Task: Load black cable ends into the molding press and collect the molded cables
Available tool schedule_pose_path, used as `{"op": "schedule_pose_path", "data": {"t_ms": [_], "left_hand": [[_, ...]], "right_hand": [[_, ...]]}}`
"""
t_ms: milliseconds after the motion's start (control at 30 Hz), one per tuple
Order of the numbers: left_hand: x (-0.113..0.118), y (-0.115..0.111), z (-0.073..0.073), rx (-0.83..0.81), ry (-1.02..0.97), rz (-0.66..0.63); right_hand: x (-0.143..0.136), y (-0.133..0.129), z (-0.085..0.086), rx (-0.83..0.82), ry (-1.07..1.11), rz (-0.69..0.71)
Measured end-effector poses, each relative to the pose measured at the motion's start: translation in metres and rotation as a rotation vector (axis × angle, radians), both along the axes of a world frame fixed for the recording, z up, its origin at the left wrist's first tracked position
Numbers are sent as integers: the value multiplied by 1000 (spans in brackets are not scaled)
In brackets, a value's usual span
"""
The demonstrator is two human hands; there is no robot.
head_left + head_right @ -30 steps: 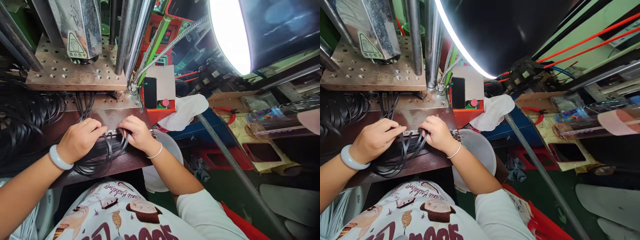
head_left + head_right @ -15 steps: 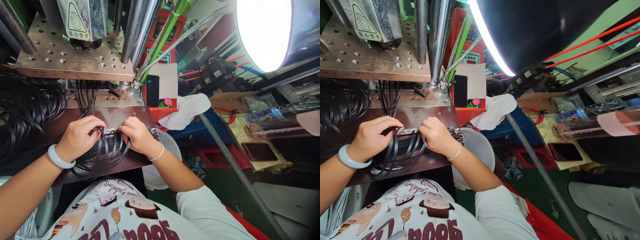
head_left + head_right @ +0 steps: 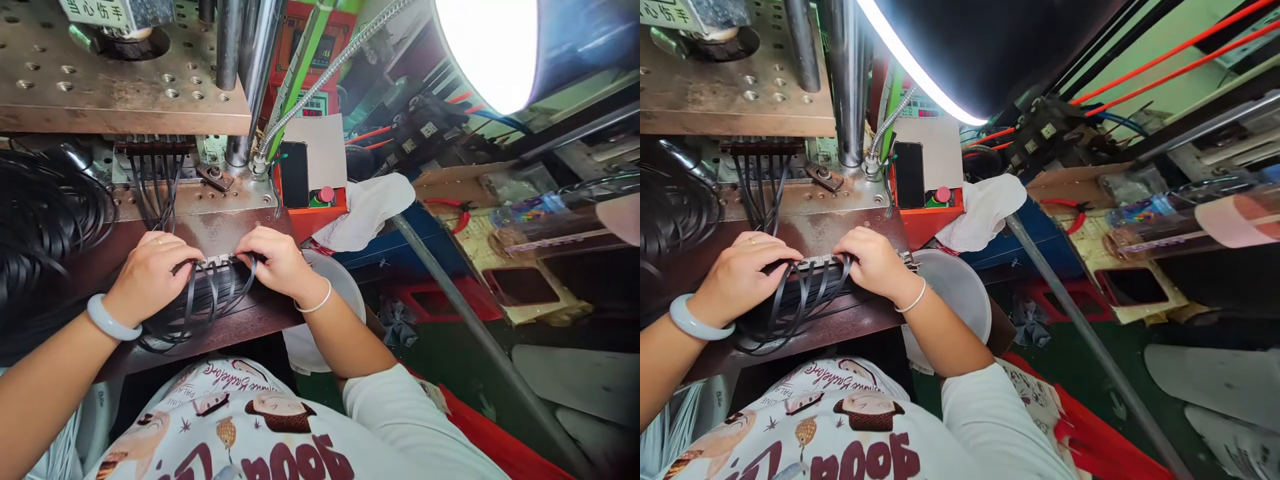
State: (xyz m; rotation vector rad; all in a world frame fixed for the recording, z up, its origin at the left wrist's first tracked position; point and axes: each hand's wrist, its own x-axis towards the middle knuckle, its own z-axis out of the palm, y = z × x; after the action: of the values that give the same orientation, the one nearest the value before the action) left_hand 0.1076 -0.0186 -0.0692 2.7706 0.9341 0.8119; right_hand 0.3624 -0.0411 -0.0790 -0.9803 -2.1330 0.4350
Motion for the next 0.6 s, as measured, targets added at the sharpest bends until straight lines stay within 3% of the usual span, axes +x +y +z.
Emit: {"op": "schedule_pose_path", "data": {"t_ms": [200, 367, 600], "left_hand": [[7, -3, 14, 145, 123, -103], [8, -3, 10, 126, 192, -127], [-6, -8, 8, 121, 129, 93]], "right_hand": [[0, 0, 0, -27, -47, 5], [-1, 0, 0, -23, -77, -2], [-2, -1, -5, 5, -176, -31]]}}
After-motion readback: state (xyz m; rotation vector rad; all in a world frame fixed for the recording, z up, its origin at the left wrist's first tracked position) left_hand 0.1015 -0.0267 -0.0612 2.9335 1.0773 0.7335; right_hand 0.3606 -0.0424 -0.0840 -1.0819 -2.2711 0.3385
